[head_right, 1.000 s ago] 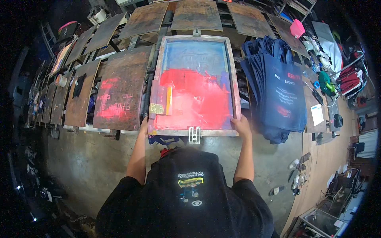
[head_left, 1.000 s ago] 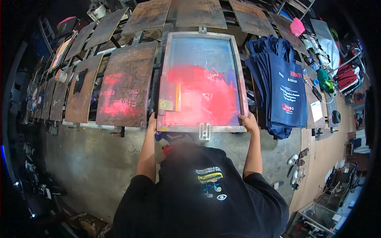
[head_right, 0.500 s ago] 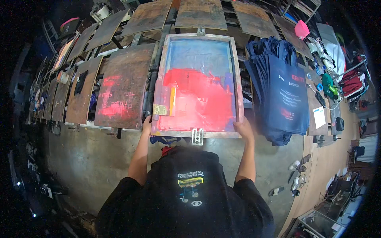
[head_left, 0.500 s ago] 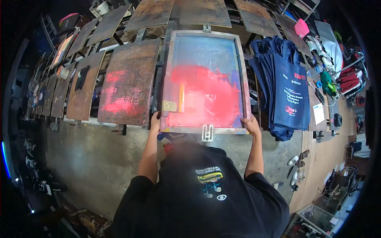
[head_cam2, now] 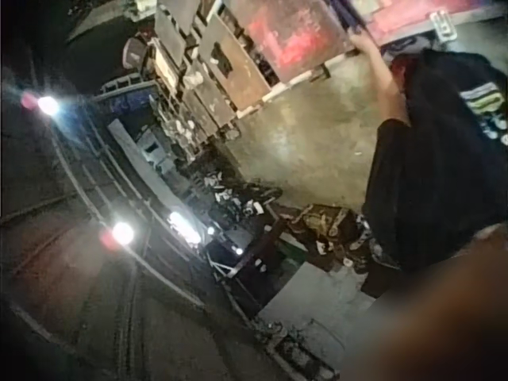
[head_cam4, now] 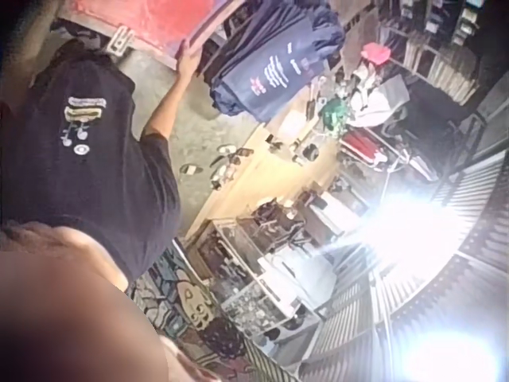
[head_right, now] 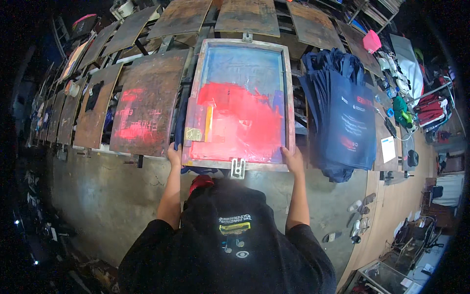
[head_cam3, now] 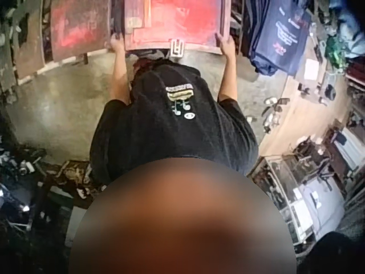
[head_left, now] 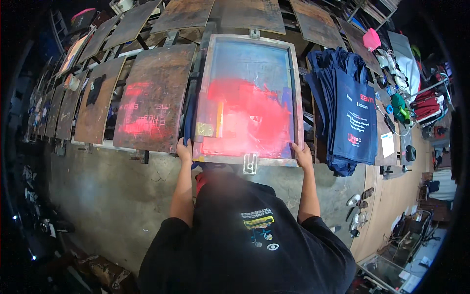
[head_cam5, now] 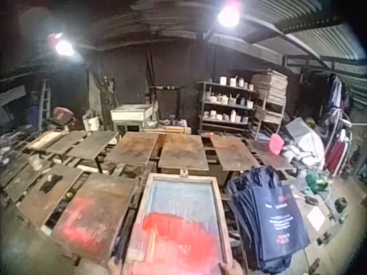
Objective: Applying ink to a screen and printing designs on shirts at a printing station.
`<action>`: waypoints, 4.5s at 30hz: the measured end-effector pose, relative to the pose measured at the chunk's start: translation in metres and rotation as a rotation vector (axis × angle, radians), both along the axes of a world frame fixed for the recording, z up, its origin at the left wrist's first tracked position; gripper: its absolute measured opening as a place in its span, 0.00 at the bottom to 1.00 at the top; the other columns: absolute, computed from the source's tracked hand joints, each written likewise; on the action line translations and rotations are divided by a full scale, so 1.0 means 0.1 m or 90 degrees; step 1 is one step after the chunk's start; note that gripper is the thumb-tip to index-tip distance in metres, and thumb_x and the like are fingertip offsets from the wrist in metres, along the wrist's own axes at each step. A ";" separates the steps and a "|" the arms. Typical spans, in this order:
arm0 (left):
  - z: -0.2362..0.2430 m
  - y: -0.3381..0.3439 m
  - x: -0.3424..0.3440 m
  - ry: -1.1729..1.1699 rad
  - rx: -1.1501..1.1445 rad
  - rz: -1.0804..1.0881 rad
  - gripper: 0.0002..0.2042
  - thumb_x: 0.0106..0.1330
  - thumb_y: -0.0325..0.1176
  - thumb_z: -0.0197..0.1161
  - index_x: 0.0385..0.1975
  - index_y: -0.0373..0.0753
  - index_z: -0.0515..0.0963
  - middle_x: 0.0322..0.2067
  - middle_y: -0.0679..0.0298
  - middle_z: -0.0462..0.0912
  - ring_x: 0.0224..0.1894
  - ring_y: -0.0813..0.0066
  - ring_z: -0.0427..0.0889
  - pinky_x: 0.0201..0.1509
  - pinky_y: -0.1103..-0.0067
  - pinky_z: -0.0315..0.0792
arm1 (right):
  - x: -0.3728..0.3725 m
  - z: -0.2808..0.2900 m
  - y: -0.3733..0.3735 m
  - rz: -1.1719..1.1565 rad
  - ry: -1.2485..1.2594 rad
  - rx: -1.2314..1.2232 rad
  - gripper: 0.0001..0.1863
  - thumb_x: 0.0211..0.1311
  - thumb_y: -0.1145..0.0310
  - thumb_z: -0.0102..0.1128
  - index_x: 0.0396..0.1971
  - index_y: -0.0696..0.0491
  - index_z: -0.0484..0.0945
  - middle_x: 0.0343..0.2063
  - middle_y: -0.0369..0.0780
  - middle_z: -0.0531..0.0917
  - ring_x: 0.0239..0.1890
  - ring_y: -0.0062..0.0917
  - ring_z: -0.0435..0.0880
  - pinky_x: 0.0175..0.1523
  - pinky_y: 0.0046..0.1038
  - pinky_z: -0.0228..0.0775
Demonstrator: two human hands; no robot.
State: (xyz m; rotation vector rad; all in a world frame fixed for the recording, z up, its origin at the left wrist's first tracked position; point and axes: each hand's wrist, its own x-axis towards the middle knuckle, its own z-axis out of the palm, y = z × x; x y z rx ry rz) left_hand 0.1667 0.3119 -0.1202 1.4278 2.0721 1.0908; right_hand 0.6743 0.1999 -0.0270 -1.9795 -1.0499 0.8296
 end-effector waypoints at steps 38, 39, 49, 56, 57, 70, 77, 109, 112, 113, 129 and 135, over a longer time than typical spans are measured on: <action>1.43 0.55 -1.53 -0.208 -0.030 -0.425 0.08 0.66 0.34 0.63 0.38 0.36 0.81 0.29 0.61 0.85 0.31 0.74 0.82 0.36 0.77 0.74 | -4.10 0.76 1.36 0.083 -0.471 -0.003 0.41 0.41 0.49 0.78 0.47 0.62 0.68 0.41 0.54 0.77 0.43 0.47 0.78 0.46 0.43 0.72; 1.42 0.57 -1.57 -0.210 -0.037 -0.423 0.08 0.67 0.34 0.62 0.38 0.36 0.81 0.29 0.61 0.84 0.31 0.75 0.82 0.36 0.77 0.74 | -4.14 0.77 1.34 0.072 -0.522 -0.035 0.42 0.40 0.49 0.78 0.48 0.63 0.69 0.41 0.53 0.76 0.44 0.45 0.77 0.48 0.39 0.72; 1.35 0.55 -1.51 -0.265 -0.062 -0.488 0.07 0.66 0.31 0.63 0.37 0.35 0.81 0.28 0.61 0.84 0.29 0.75 0.82 0.35 0.79 0.74 | -4.00 0.72 1.42 0.087 -0.457 -0.016 0.22 0.51 0.62 0.62 0.40 0.62 0.72 0.38 0.54 0.77 0.41 0.50 0.78 0.47 0.46 0.73; 1.31 0.58 -1.29 -0.238 -0.044 -0.524 0.07 0.65 0.32 0.63 0.36 0.35 0.81 0.28 0.60 0.84 0.29 0.73 0.82 0.35 0.78 0.74 | -3.46 0.92 1.41 -0.007 -0.446 -0.066 0.17 0.52 0.61 0.61 0.34 0.60 0.74 0.33 0.54 0.83 0.36 0.51 0.83 0.42 0.49 0.75; 1.33 0.60 -1.22 -0.222 -0.049 -0.527 0.07 0.65 0.32 0.64 0.36 0.35 0.81 0.28 0.60 0.84 0.30 0.73 0.83 0.35 0.78 0.74 | -3.37 0.93 1.41 -0.030 -0.443 -0.103 0.17 0.52 0.61 0.61 0.33 0.60 0.74 0.32 0.54 0.83 0.37 0.51 0.83 0.41 0.49 0.75; 2.19 0.95 0.13 -0.062 0.165 -0.620 0.06 0.64 0.27 0.62 0.37 0.32 0.80 0.31 0.57 0.81 0.33 0.68 0.81 0.39 0.77 0.74 | -2.25 1.16 1.49 0.220 -0.504 0.040 0.14 0.54 0.57 0.65 0.31 0.51 0.76 0.27 0.43 0.85 0.32 0.43 0.85 0.33 0.45 0.74; 2.06 0.69 0.29 0.011 0.169 -0.561 0.06 0.63 0.27 0.63 0.37 0.34 0.81 0.34 0.58 0.81 0.36 0.68 0.81 0.43 0.76 0.73 | -2.18 0.96 1.35 0.424 -0.582 0.124 0.08 0.54 0.63 0.61 0.32 0.48 0.76 0.30 0.39 0.84 0.37 0.37 0.84 0.41 0.40 0.74; 1.61 -0.37 -0.29 -0.178 0.115 -0.188 0.07 0.69 0.27 0.60 0.44 0.33 0.80 0.39 0.64 0.82 0.38 0.80 0.79 0.44 0.82 0.72 | -2.78 0.77 1.53 0.235 -0.227 0.072 0.21 0.57 0.62 0.64 0.40 0.65 0.74 0.37 0.56 0.79 0.43 0.52 0.80 0.47 0.47 0.73; 1.63 -0.30 -0.59 -0.182 0.108 -0.211 0.07 0.69 0.27 0.60 0.43 0.34 0.81 0.37 0.65 0.81 0.35 0.81 0.77 0.41 0.83 0.71 | -3.24 0.91 1.53 0.166 -0.278 0.093 0.21 0.54 0.62 0.67 0.37 0.67 0.76 0.35 0.59 0.79 0.41 0.54 0.79 0.47 0.48 0.73; 1.66 -0.28 -0.72 -0.181 0.097 -0.223 0.07 0.69 0.27 0.60 0.42 0.34 0.81 0.36 0.66 0.81 0.33 0.82 0.76 0.40 0.84 0.70 | -3.38 0.97 1.54 0.161 -0.278 0.101 0.21 0.54 0.62 0.67 0.37 0.67 0.76 0.35 0.59 0.79 0.41 0.54 0.79 0.47 0.48 0.73; 1.77 -0.80 -3.70 -0.107 0.046 -0.034 0.07 0.67 0.30 0.62 0.39 0.35 0.82 0.34 0.61 0.84 0.36 0.74 0.80 0.41 0.79 0.72 | -4.96 0.86 1.77 -0.057 -0.738 0.185 0.25 0.52 0.61 0.66 0.48 0.60 0.77 0.56 0.56 0.74 0.56 0.48 0.73 0.59 0.43 0.68; 1.66 -1.21 -4.53 -0.057 0.039 0.098 0.08 0.69 0.31 0.60 0.36 0.33 0.82 0.30 0.64 0.84 0.33 0.80 0.80 0.42 0.80 0.74 | -7.06 0.57 2.16 0.372 -0.387 0.372 0.17 0.55 0.68 0.66 0.43 0.60 0.78 0.51 0.53 0.77 0.56 0.49 0.73 0.63 0.45 0.64</action>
